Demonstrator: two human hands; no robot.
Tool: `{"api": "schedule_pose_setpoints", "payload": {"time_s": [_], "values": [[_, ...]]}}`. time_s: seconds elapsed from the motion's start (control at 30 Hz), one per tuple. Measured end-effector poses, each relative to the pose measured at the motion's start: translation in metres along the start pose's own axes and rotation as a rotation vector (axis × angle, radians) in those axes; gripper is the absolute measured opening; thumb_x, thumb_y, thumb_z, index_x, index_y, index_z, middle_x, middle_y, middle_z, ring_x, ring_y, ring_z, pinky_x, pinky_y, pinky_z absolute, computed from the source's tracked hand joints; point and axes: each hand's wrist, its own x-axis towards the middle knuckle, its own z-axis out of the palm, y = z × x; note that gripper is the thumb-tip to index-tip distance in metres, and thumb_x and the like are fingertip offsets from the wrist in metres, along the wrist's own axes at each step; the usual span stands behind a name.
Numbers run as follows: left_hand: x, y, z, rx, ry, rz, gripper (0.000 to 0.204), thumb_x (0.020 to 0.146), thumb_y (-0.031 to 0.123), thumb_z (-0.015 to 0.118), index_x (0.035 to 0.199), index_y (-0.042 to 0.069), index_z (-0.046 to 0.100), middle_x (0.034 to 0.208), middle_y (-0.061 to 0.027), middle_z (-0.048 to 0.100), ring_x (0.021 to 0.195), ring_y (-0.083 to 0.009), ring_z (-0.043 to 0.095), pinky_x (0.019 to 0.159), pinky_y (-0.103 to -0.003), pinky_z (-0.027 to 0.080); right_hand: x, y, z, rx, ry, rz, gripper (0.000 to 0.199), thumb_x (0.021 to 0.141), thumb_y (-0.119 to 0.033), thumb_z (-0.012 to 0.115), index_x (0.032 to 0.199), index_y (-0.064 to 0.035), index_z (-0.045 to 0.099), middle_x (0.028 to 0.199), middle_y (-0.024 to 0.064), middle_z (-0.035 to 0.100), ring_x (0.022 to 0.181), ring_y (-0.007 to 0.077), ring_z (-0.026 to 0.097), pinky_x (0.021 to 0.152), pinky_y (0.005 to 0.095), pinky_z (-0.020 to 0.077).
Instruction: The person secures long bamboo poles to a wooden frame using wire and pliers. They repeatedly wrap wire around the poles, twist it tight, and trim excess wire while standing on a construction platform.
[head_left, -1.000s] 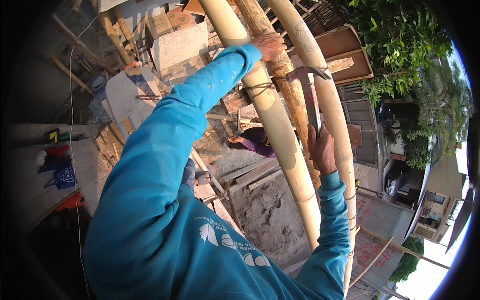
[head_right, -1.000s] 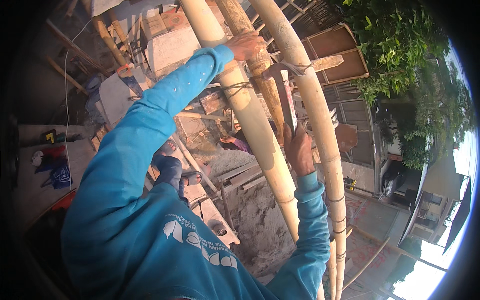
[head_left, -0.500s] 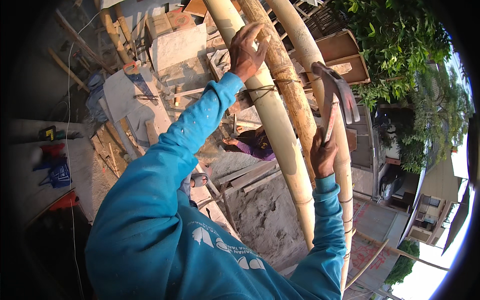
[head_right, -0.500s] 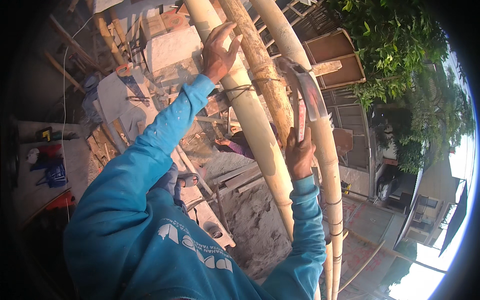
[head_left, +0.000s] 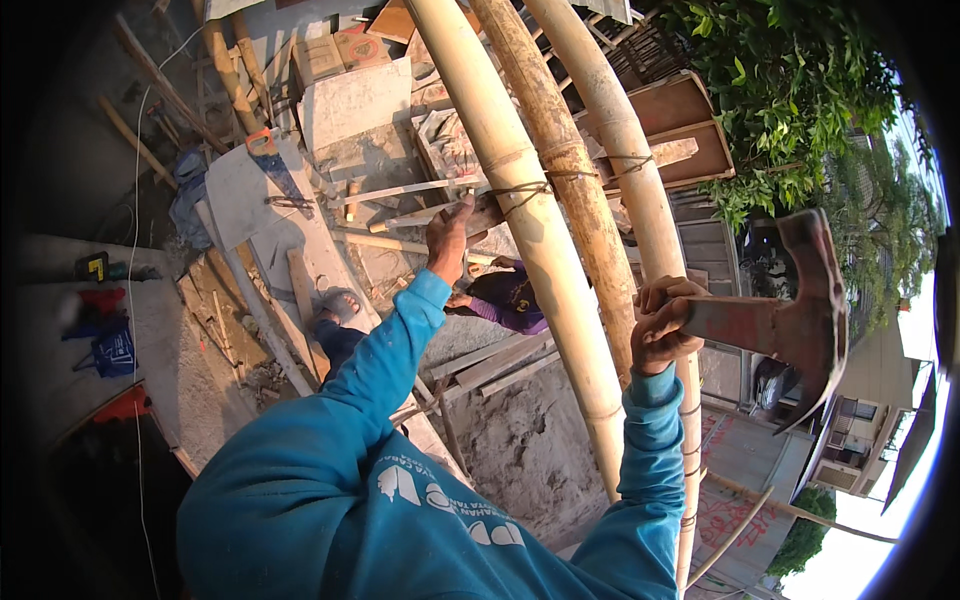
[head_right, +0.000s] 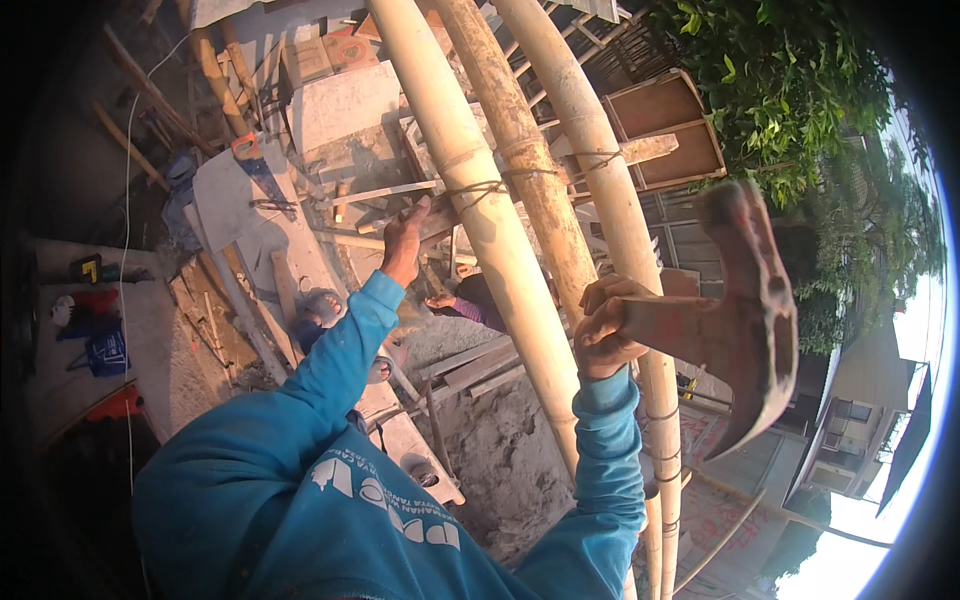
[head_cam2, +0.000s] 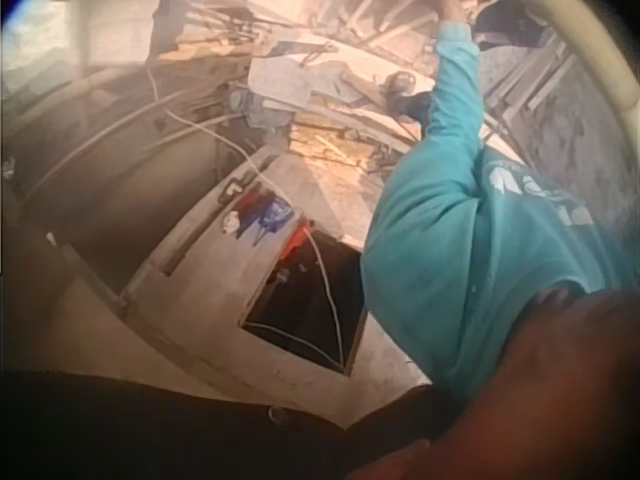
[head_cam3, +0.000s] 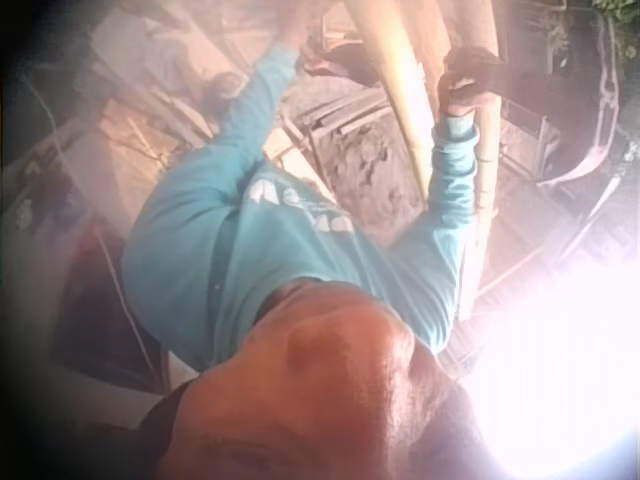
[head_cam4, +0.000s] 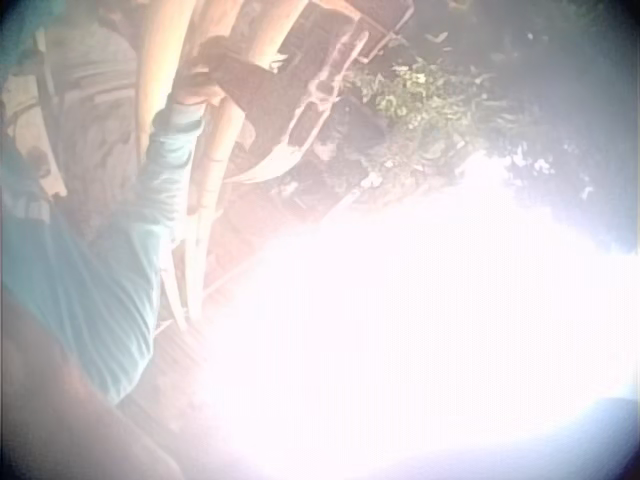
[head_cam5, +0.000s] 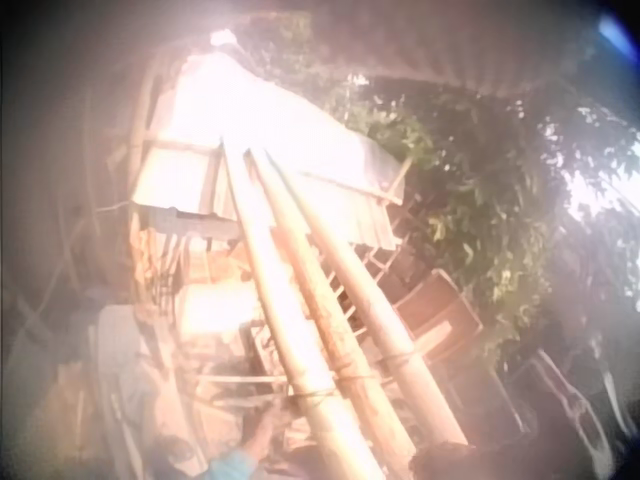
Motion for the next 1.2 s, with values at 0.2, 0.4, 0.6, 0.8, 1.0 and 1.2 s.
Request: {"api": "schedule_pose_setpoints", "payload": {"time_s": [0.2,0.4,0.6,0.8,1.0,1.2], "values": [[0.000,-0.006,-0.001,0.233,0.155,-0.009,0.046,0.083,0.032,0.080,0.115,0.003,0.065,0.114,-0.0103,0.068,0.090,-0.0197,0.069,0.077,-0.031,0.058,0.036,-0.018,0.025,-0.539,-0.404,0.212,0.029,0.099,-0.024,0.056,0.100,0.0049,0.057,0.070,0.0304,0.060,0.072,0.0489,0.063,0.059,0.0520,0.0478],[-0.008,0.010,0.002,0.075,0.118,-0.003,0.048,0.090,0.033,0.071,0.122,-0.002,0.061,0.127,-0.0126,0.060,0.116,-0.0226,0.061,0.082,-0.042,0.061,0.085,-0.110,0.006,0.455,0.120,-0.052,0.030,0.103,-0.034,0.053,0.095,-0.0052,0.049,0.066,0.0049,0.049,0.052,0.0131,0.047,0.046,0.0275,0.0420],[-0.008,0.002,0.003,0.062,0.102,-0.012,0.053,0.087,0.037,0.075,0.122,-0.001,0.061,0.120,-0.0144,0.064,0.106,-0.0253,0.066,0.086,-0.042,0.060,0.011,0.027,-0.018,-0.656,-0.563,0.164,0.025,0.096,-0.024,0.060,0.097,-0.0002,0.052,0.065,0.0209,0.059,0.053,0.0404,0.059,0.052,0.0462,0.0504],[0.010,-0.011,0.002,0.207,0.240,0.051,0.045,0.080,0.038,0.081,0.101,0.001,0.068,0.104,-0.0112,0.067,0.095,-0.0207,0.067,0.078,-0.035,0.061,0.064,-0.027,0.011,-0.519,-0.392,0.052,0.022,0.097,-0.019,0.061,0.095,0.0020,0.055,0.070,0.0256,0.060,0.069,0.0458,0.063,0.054,0.0464,0.0476],[0.017,-0.017,-0.016,0.061,0.210,0.023,0.041,0.084,0.030,0.078,0.110,0.002,0.063,0.109,-0.0104,0.064,0.091,-0.0233,0.068,0.076,-0.040,0.064,0.095,-0.101,0.012,0.750,0.034,-0.266,0.028,0.098,-0.029,0.063,0.087,-0.0068,0.050,0.062,0.0035,0.043,0.050,0.0124,0.042,0.045,0.0276,0.0386],[0.012,-0.009,0.006,0.148,0.171,0.069,0.048,0.082,0.037,0.079,0.113,0.002,0.066,0.108,-0.0103,0.068,0.101,-0.0208,0.064,0.081,-0.034,0.054,0.040,0.055,-0.008,-0.642,-0.542,0.061,0.028,0.094,-0.025,0.063,0.105,0.0012,0.062,0.078,0.0263,0.065,0.079,0.0480,0.064,0.068,0.0530,0.0518]]}}
